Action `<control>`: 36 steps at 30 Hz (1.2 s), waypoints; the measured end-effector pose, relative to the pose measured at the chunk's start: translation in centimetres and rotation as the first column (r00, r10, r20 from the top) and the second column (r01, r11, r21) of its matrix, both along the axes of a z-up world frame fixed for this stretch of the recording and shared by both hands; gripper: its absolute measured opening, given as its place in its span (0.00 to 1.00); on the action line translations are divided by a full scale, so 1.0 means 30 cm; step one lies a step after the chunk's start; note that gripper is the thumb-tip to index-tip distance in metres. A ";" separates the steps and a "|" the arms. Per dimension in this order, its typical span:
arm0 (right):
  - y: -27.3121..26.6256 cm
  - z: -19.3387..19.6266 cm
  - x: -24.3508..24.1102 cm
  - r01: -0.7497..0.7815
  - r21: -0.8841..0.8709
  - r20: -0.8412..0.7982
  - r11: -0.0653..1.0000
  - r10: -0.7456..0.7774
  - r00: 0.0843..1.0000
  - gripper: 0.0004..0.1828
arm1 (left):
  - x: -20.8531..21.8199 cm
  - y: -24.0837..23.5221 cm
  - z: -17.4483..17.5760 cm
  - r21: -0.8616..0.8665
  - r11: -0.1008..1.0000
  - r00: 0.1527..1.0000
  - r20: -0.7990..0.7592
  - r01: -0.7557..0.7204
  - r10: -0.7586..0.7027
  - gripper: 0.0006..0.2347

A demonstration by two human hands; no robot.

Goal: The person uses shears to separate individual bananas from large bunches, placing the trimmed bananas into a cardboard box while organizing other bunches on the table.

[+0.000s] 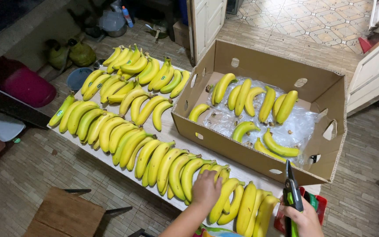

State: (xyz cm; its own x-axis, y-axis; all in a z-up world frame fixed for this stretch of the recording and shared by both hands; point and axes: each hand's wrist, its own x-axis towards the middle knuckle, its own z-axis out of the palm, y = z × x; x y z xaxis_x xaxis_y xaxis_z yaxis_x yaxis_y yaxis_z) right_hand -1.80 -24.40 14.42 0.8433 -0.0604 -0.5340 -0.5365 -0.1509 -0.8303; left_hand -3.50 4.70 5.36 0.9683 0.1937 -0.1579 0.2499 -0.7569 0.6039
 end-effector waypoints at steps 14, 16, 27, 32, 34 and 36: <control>0.059 0.046 -0.009 -0.049 -0.020 -0.100 0.999 0.047 0.994 0.17 | 0.036 0.011 -0.108 0.035 0.973 0.973 0.053 -0.227 0.225 0.20; 0.079 0.100 -0.009 -0.104 -0.090 -0.148 0.990 0.090 0.985 0.22 | 0.009 0.024 0.040 -0.020 0.988 0.988 0.011 -0.152 0.152 0.17; 0.145 0.090 0.034 -0.357 -0.189 -0.008 0.915 0.362 0.932 0.35 | 0.054 -0.025 0.503 -0.837 0.502 0.938 -0.039 -0.220 0.345 0.16; 0.181 0.192 0.056 -0.374 -0.152 -0.026 0.915 0.374 0.927 0.32 | 0.083 -0.055 0.511 -0.846 0.474 0.948 -0.104 -0.243 0.301 0.16; 0.194 0.237 0.063 -0.381 -0.199 -0.106 0.903 0.367 0.924 0.38 | 0.092 -0.059 0.511 -0.855 0.467 0.959 -0.107 -0.223 0.261 0.17; 0.194 0.243 0.068 -0.350 -0.175 -0.098 0.920 0.337 0.936 0.37 | 0.099 -0.060 0.525 -0.839 0.499 0.966 -0.110 -0.217 0.235 0.17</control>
